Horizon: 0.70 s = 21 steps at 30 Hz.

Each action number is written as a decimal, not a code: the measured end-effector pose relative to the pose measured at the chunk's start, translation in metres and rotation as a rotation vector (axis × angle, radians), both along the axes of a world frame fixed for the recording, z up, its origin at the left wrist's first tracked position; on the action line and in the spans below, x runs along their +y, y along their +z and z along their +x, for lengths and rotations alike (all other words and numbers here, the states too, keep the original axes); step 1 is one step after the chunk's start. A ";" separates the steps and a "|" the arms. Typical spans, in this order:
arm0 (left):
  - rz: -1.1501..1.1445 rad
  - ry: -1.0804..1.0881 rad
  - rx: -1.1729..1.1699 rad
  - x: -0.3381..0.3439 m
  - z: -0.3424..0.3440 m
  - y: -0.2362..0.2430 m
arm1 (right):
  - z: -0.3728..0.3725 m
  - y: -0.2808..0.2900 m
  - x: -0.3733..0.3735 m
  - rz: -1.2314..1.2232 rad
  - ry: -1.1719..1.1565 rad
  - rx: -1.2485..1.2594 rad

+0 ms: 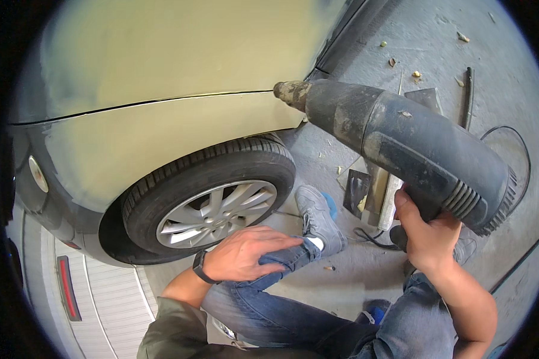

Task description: The person applies body filler to the front bumper area of a car using a putty knife, then sands the filler with a sanding block. They use a heat gun to warm the filler and continue sanding to smooth the surface.

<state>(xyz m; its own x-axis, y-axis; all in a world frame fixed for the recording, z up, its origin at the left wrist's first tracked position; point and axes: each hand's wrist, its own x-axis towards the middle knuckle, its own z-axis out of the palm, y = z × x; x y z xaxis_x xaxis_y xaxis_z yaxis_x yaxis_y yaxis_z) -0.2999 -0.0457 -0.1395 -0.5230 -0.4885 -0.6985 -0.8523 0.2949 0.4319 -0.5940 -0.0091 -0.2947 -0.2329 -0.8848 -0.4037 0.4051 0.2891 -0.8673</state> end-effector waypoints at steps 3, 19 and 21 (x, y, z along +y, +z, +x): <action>-0.012 -0.005 0.011 0.000 0.000 -0.001 | -0.002 -0.006 -0.004 -0.004 -0.042 -0.048; -0.365 -0.121 -0.076 -0.008 -0.018 0.003 | -0.011 0.002 -0.011 -0.093 -0.094 -0.065; -0.529 -0.247 -0.128 -0.017 -0.028 0.014 | -0.011 0.000 -0.008 0.001 -0.060 -0.080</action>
<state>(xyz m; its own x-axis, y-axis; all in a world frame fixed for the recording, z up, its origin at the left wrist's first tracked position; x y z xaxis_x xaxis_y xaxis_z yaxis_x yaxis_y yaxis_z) -0.3282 -0.0623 -0.1257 -0.5932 -0.6620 -0.4581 -0.7667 0.6381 0.0706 -0.6050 -0.0167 -0.2943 -0.2524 -0.8696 -0.4244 0.4898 0.2634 -0.8311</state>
